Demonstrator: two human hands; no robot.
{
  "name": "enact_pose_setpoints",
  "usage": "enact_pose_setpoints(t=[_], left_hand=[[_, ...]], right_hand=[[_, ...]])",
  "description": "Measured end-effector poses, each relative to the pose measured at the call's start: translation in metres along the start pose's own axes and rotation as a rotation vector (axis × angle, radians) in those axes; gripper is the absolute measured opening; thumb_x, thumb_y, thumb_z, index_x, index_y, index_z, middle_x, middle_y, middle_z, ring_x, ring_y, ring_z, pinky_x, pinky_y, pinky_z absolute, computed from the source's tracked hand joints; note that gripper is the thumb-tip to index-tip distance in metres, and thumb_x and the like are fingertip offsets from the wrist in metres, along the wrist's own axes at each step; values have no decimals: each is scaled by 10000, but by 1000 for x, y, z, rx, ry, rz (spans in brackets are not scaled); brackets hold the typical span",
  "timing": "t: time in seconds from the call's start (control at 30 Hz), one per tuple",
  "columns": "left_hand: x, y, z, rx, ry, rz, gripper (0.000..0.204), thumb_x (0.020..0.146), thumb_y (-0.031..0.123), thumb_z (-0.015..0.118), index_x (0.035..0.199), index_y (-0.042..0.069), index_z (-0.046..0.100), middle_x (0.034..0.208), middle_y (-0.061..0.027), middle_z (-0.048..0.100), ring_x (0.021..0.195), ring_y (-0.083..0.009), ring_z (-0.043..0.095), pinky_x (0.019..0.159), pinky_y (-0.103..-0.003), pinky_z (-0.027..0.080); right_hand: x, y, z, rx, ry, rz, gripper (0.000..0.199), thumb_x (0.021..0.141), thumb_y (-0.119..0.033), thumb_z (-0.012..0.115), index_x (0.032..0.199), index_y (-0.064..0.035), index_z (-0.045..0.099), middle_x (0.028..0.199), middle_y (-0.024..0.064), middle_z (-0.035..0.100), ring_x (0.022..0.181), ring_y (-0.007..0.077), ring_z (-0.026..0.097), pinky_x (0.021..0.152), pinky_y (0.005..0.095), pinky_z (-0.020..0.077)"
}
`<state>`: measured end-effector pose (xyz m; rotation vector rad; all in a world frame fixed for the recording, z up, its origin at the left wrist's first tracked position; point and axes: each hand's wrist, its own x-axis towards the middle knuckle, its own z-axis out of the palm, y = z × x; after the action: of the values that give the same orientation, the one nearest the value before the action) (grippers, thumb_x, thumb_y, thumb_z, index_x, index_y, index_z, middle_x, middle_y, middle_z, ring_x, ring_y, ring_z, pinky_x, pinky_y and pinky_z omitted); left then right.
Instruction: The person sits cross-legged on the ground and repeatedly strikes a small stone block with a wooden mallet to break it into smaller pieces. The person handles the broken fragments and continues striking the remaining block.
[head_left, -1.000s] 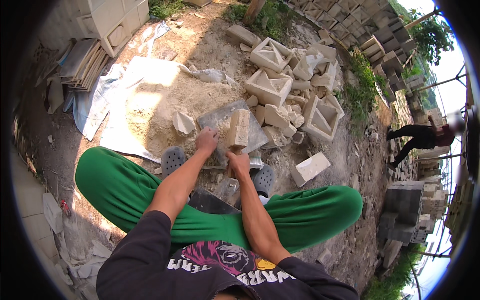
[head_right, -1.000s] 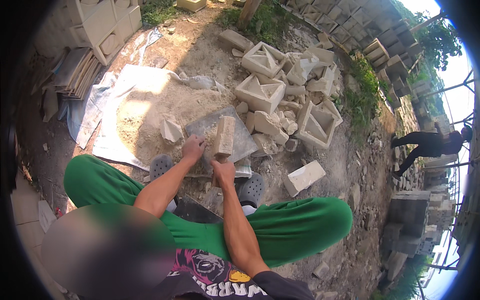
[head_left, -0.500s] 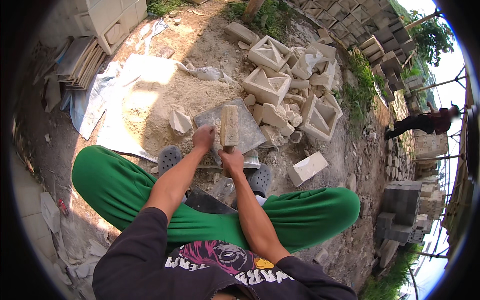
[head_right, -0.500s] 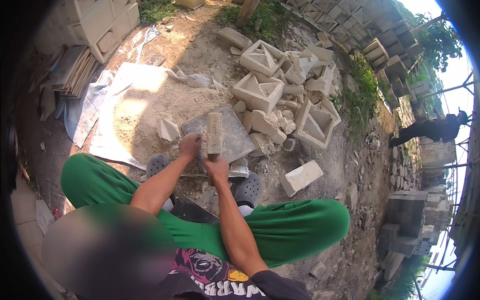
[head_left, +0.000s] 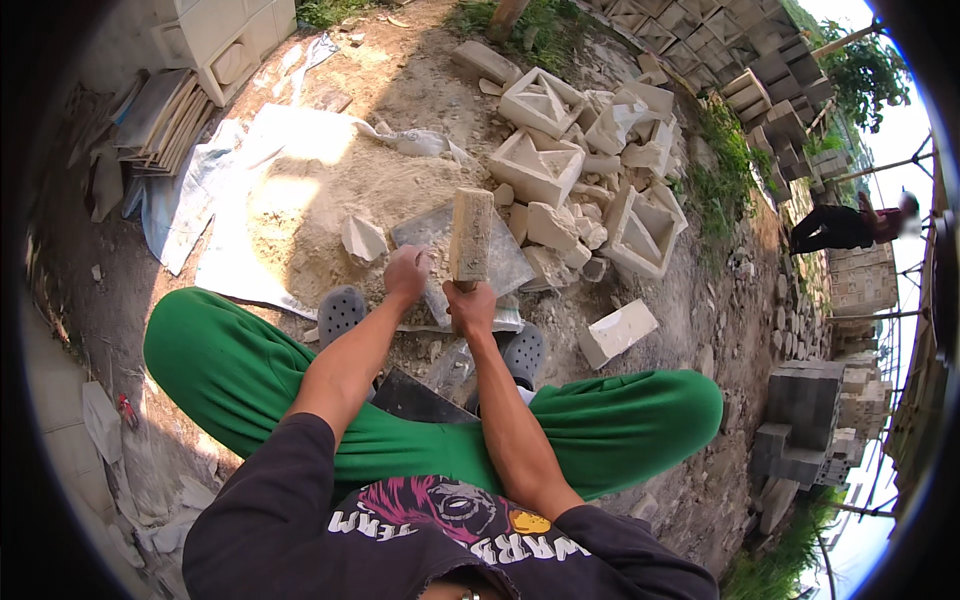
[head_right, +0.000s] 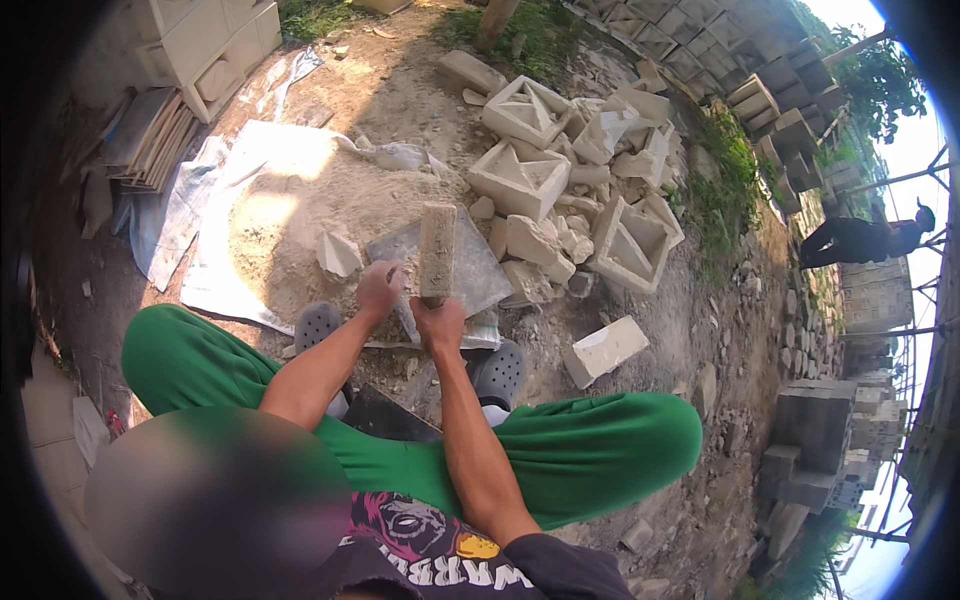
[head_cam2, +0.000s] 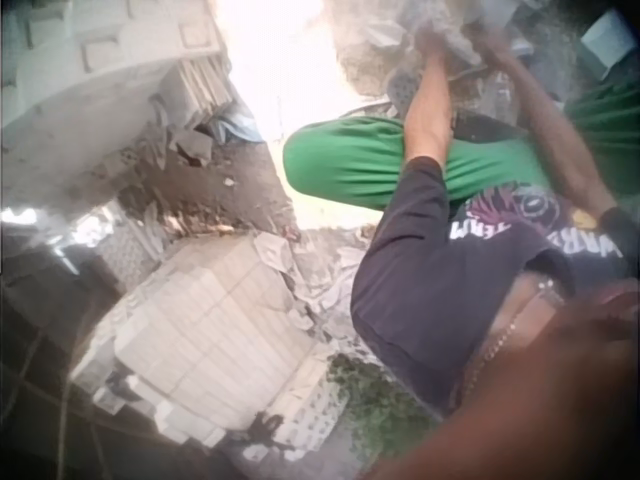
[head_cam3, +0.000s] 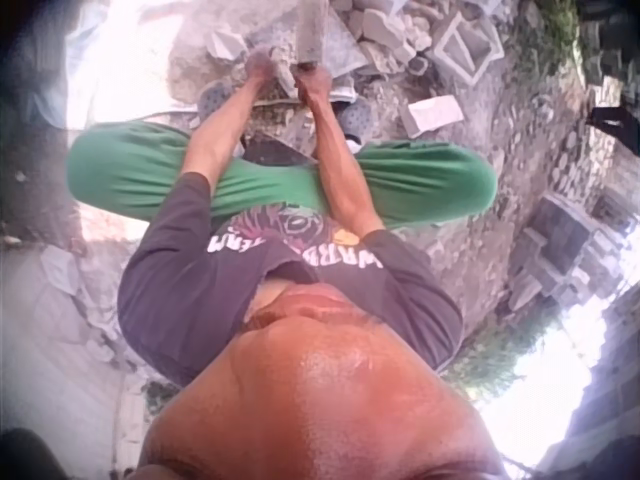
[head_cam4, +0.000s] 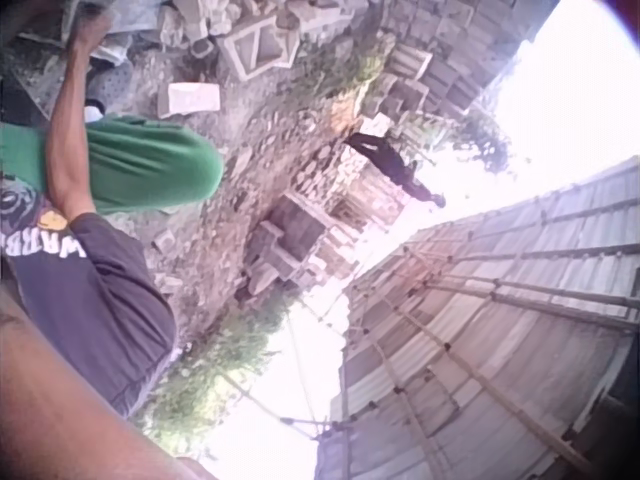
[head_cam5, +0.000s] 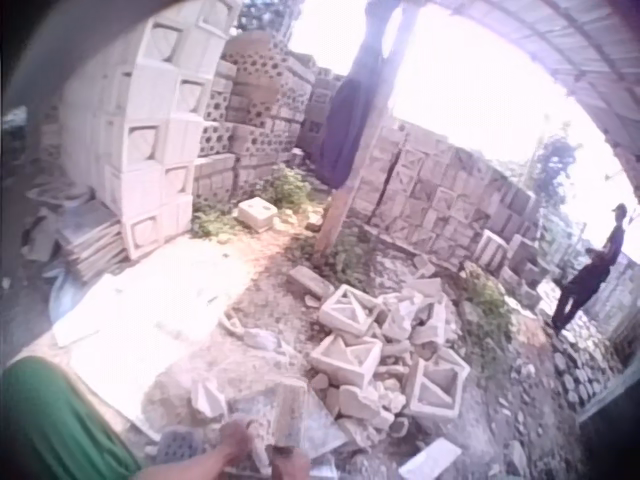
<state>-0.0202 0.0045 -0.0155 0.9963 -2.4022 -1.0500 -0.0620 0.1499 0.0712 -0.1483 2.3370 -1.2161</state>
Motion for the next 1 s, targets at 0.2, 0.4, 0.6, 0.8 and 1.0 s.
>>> enact_pose_setpoints(t=[0.2,0.4,0.6,0.8,1.0], left_hand=[[-5,0,-7,152,-89,168,310,825,212,675,1123,137,720,1100,-70,626,1069,-288,575,918,-407,487],[-11,-2,-8,172,-87,282,369,816,213,693,1176,133,702,1077,-79,614,1055,-302,567,897,-428,486],[-7,0,-8,172,-165,130,250,867,238,683,1084,126,736,1007,-90,637,1022,-304,589,884,-418,490],[3,14,1,84,-199,142,246,872,232,676,1077,113,742,1013,-135,681,1004,-325,633,873,-425,496],[11,19,-3,-178,-199,10,229,894,153,627,1082,55,713,989,-184,702,913,-365,665,823,-450,515]], right_hand=[[-3,21,8,-133,-76,188,529,698,-416,722,821,99,713,784,223,721,766,355,722,731,411,553],[3,30,4,19,-61,192,378,731,-277,737,824,86,691,730,165,691,594,266,691,568,382,558],[0,-4,-32,261,-6,249,293,764,-194,729,873,65,650,669,90,627,511,204,639,490,349,543],[-1,-16,-43,317,27,241,283,768,-198,720,873,53,640,653,86,611,500,199,626,475,346,509],[-6,-47,-40,221,44,73,262,776,-212,717,870,24,653,649,70,630,519,186,644,514,336,513]])
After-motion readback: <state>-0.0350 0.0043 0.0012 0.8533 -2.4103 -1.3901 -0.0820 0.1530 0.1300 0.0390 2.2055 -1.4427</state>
